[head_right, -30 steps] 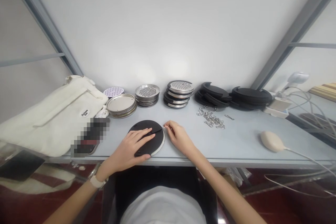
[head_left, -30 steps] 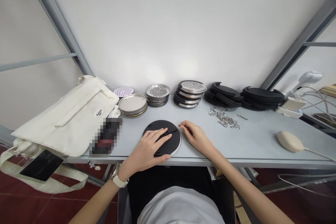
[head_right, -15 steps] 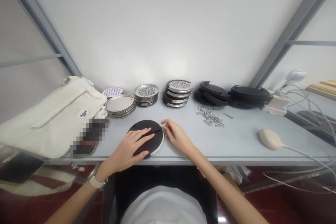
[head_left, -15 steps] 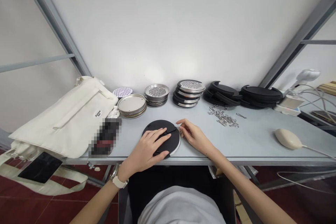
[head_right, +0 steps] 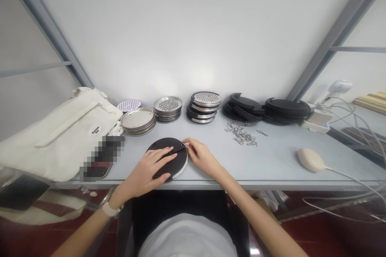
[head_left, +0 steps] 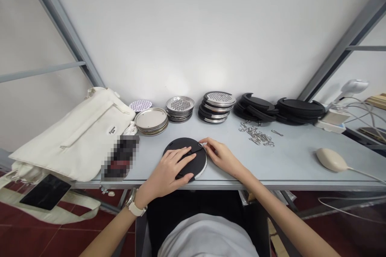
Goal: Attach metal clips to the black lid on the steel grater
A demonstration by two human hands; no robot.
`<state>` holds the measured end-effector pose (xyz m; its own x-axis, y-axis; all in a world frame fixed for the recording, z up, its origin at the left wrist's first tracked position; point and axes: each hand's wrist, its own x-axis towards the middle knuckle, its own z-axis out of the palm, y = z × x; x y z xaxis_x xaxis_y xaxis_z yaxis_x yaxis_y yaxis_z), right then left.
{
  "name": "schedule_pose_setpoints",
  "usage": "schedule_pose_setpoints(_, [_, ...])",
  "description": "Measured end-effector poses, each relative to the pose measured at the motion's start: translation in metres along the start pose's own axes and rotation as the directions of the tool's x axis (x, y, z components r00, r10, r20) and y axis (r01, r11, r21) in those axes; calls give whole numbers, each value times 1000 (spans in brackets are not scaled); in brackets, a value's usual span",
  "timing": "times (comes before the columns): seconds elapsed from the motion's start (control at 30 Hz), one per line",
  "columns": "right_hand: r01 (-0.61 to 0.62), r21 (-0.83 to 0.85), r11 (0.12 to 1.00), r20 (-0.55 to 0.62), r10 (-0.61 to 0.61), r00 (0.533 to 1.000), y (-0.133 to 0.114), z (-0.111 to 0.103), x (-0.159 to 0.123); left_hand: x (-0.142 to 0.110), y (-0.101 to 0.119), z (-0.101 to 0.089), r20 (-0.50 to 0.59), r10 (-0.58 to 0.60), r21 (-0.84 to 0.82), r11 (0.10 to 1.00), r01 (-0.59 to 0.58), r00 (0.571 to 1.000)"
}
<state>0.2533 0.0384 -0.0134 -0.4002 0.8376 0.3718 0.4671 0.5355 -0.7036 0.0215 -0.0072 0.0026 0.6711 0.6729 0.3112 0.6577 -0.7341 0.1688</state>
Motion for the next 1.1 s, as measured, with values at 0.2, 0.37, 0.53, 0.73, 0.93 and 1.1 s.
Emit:
schedule_pose_setpoints(0.2, [-7, 27, 1000, 42, 6, 999, -1, -1, -3, 0, -1, 2, 6, -14, 1, 1000, 14, 1000])
schedule_pose_setpoints(0.37, [-2, -2, 1000, 46, 2, 999, -1, -3, -2, 1, -1, 1, 4, -8, 4, 1000, 8, 1000])
schedule_pose_setpoints(0.53, [9, -12, 1000, 32, -9, 999, 1, -3, -1, 1, -1, 1, -7, -5, -5, 1000, 5, 1000])
schedule_pose_setpoints(0.73, [29, -43, 999, 15, -28, 999, 3, -1, -1, 0, -1, 1, -25, 2, -9, 1000, -2, 1000])
schedule_pose_setpoints(0.93, [43, -43, 998, 12, -43, 999, 1, -2, -2, 1, -2, 1, -18, 11, -17, 1000, -11, 1000])
schedule_pose_setpoints(1.1, [44, -31, 999, 12, -44, 999, -1, -2, -2, 1, -1, 1, -12, 10, -17, 1000, -10, 1000])
